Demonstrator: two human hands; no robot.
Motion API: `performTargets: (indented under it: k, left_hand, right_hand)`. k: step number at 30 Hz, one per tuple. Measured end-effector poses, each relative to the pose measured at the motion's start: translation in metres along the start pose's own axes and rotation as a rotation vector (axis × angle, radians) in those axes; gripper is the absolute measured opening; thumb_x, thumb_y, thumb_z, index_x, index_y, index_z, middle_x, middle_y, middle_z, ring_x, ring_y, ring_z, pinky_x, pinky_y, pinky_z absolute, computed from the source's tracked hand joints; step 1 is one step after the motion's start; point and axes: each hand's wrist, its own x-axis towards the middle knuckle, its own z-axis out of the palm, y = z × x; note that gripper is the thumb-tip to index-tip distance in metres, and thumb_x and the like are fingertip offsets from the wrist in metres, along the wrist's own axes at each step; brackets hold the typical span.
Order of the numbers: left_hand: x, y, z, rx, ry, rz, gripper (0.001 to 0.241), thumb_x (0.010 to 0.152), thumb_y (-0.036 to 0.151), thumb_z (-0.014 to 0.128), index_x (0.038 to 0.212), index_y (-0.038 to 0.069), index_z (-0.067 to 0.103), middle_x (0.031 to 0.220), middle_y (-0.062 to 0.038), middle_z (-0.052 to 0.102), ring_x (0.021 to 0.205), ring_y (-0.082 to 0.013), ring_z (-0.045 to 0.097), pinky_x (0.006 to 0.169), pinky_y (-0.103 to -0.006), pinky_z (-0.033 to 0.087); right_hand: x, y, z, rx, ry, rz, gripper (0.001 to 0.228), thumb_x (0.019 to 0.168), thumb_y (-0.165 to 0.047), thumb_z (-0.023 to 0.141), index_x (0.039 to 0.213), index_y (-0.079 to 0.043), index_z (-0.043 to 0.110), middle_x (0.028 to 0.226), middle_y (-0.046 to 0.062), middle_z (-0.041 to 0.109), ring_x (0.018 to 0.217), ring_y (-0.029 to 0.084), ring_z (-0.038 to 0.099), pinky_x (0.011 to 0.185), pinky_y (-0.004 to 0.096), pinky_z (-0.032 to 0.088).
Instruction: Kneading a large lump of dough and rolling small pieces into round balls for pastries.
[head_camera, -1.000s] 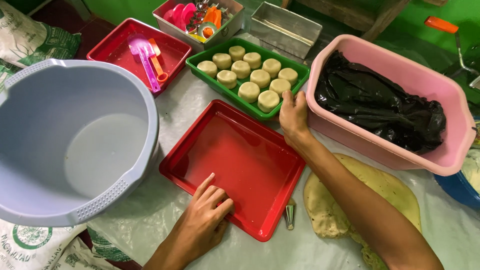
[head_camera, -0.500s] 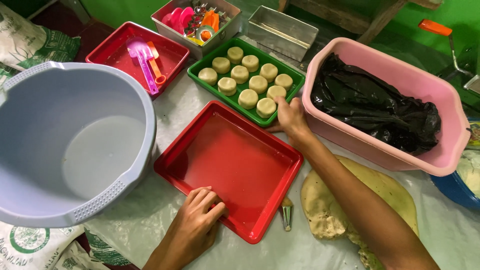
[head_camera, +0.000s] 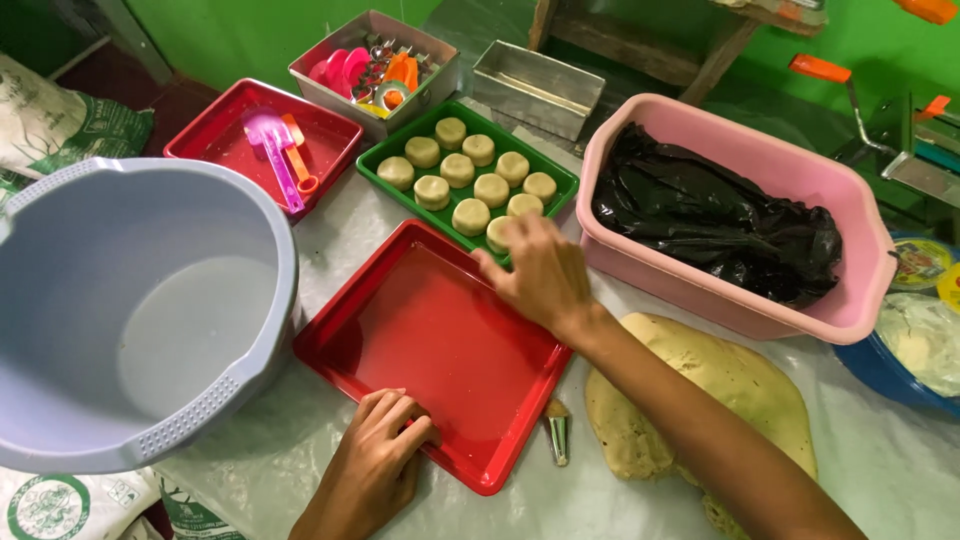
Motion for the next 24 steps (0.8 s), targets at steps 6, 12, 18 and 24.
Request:
performTargets:
  k: [6, 12, 18, 24]
  left_hand:
    - [0.001, 0.003, 0.002, -0.004, 0.020, -0.018, 0.026, 0.064, -0.003, 0.067, 0.085, 0.011, 0.063, 0.096, -0.004, 0.062, 0.093, -0.0248, 0.058, 0.094, -0.0392, 0.044]
    - [-0.001, -0.003, 0.005, -0.050, 0.007, 0.007, 0.029, 0.061, -0.006, 0.064, 0.085, 0.011, 0.065, 0.093, -0.004, 0.060, 0.090, -0.0243, 0.059, 0.093, -0.0385, 0.045]
    - [-0.001, -0.002, 0.003, -0.093, -0.020, -0.046, 0.035, 0.054, -0.008, 0.061, 0.083, 0.012, 0.062, 0.094, -0.004, 0.061, 0.086, -0.0243, 0.057, 0.091, -0.0366, 0.044]
    - [0.000, 0.000, 0.003, -0.084, -0.018, -0.065, 0.031, 0.057, -0.008, 0.064, 0.082, 0.011, 0.064, 0.091, -0.001, 0.062, 0.086, -0.0218, 0.057, 0.090, -0.0352, 0.045]
  right_hand:
    - [0.007, -0.010, 0.018, 0.041, -0.088, -0.018, 0.022, 0.085, -0.022, 0.079, 0.077, -0.003, 0.069, 0.078, 0.009, 0.065, 0.064, 0.028, 0.064, 0.057, 0.041, 0.055]
    - [0.014, -0.006, 0.010, 0.107, -0.114, 0.044, 0.026, 0.088, -0.026, 0.074, 0.073, -0.005, 0.077, 0.072, 0.013, 0.068, 0.056, 0.033, 0.062, 0.065, 0.045, 0.054]
    - [0.023, 0.012, 0.020, -0.096, -0.138, -0.054, 0.023, 0.091, -0.020, 0.072, 0.072, -0.006, 0.075, 0.076, 0.008, 0.071, 0.055, 0.025, 0.064, 0.064, 0.041, 0.054]
    - [0.023, 0.021, 0.035, 0.027, -0.137, -0.048, 0.015, 0.085, -0.003, 0.076, 0.070, -0.002, 0.076, 0.066, 0.007, 0.065, 0.046, 0.018, 0.055, 0.049, 0.033, 0.056]
